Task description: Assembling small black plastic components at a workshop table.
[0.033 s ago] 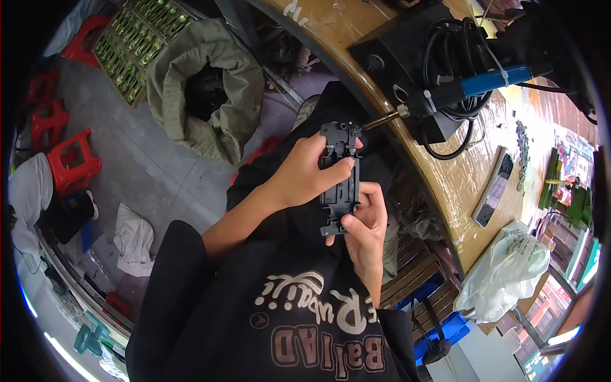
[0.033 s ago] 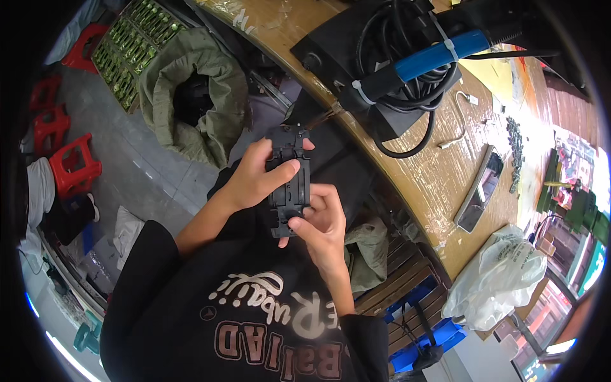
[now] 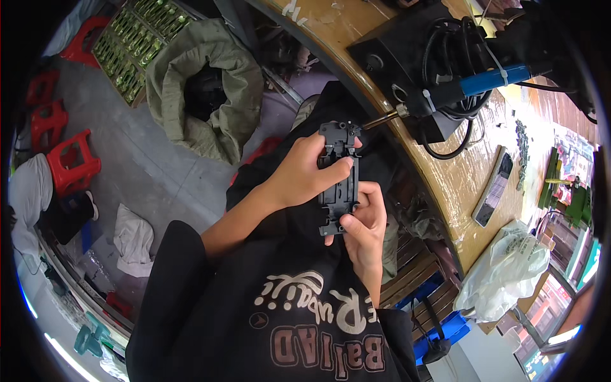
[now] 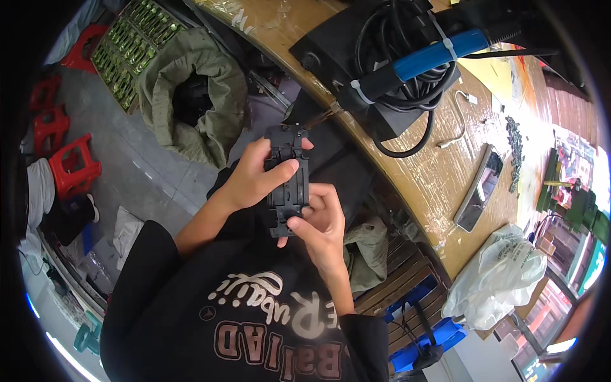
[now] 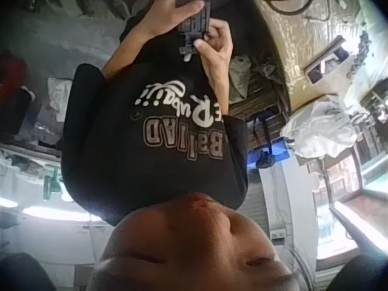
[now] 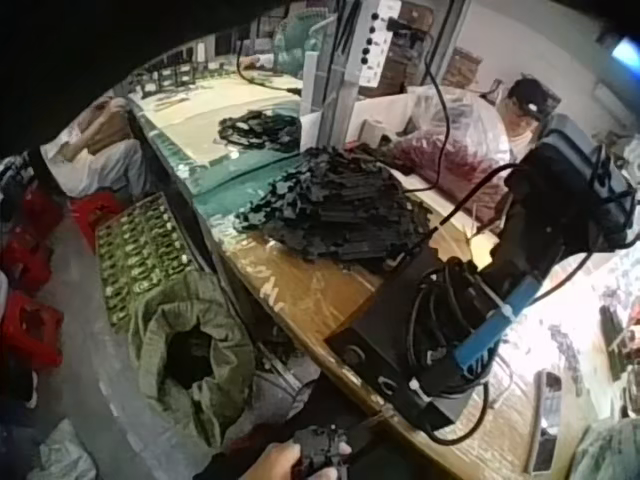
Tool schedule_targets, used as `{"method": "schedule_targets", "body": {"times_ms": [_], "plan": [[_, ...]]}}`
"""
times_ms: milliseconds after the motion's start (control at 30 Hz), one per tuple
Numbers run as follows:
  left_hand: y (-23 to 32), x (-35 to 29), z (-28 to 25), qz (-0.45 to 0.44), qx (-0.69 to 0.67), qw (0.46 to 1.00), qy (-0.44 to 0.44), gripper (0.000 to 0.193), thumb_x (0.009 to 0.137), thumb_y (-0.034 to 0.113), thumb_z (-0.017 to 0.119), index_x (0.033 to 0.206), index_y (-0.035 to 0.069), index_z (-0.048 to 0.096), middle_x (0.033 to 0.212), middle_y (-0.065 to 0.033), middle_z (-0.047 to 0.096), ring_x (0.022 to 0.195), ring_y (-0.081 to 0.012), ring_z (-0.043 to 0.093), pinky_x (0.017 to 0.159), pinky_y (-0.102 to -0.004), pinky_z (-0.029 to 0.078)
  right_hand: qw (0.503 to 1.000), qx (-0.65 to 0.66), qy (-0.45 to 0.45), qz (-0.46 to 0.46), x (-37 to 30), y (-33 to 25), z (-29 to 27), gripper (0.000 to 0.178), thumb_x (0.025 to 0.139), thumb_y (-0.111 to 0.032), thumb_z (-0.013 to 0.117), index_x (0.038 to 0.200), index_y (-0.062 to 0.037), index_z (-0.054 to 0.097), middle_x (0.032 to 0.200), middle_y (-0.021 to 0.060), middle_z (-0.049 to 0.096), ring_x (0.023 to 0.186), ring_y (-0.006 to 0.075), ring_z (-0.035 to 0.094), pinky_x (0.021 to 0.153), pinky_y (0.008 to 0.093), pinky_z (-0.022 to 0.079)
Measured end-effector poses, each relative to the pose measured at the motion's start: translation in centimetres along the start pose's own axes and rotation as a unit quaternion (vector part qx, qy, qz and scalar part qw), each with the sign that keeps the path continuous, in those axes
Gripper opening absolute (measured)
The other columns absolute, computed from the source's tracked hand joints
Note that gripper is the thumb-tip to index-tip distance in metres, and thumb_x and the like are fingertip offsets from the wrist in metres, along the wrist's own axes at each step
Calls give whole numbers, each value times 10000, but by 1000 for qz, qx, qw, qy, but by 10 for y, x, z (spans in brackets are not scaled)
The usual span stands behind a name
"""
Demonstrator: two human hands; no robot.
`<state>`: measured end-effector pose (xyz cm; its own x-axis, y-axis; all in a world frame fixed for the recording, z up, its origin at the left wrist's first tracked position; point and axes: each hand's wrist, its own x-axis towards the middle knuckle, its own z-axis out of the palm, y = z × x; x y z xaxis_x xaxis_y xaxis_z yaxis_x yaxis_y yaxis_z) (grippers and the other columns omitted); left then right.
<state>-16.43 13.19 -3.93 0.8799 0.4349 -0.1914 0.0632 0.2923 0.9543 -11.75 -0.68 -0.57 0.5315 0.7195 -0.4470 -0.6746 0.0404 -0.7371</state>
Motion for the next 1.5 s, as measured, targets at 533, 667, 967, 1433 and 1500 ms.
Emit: {"method": "schedule_targets", "body": {"times_ms": [533,667,967,1433,1500], "plan": [[1,4,-6,64,58,996,-6,283,734,134,585,969,-15,532,717,-80,585,623,-126,557,571,-258,440,998,26,-43,-24,3,5,-10,432,726,37,581,1095,64,357,996,187,510,784,200,567,510,283,530],[-2,7,-14,125,167,978,-27,337,740,177,581,1016,-2,509,649,-89,567,555,-195,561,546,-279,439,999,-4,-34,-29,12,16,-22,439,740,43,566,1135,63,377,1037,189,510,801,202,564,549,296,526],[-2,7,-19,60,203,976,-54,352,757,153,566,1073,7,521,847,-91,559,730,-174,560,672,-299,446,997,-63,-29,-32,24,22,-28,397,760,45,552,1130,48,410,1028,172,528,807,196,565,570,302,523],[-1,3,-16,33,179,981,-70,346,755,137,562,1068,-6,524,863,-95,577,746,-155,563,686,-281,452,998,-45,-30,-28,14,24,-29,394,758,33,567,1118,52,409,1012,167,530,830,205,560,583,306,527],[0,2,-17,22,167,983,-71,342,755,135,563,1065,-4,528,858,-91,576,741,-151,561,681,-277,452,997,-52,-41,-39,15,24,-29,396,759,30,570,1121,50,410,1015,164,530,834,206,559,595,307,525]]}}
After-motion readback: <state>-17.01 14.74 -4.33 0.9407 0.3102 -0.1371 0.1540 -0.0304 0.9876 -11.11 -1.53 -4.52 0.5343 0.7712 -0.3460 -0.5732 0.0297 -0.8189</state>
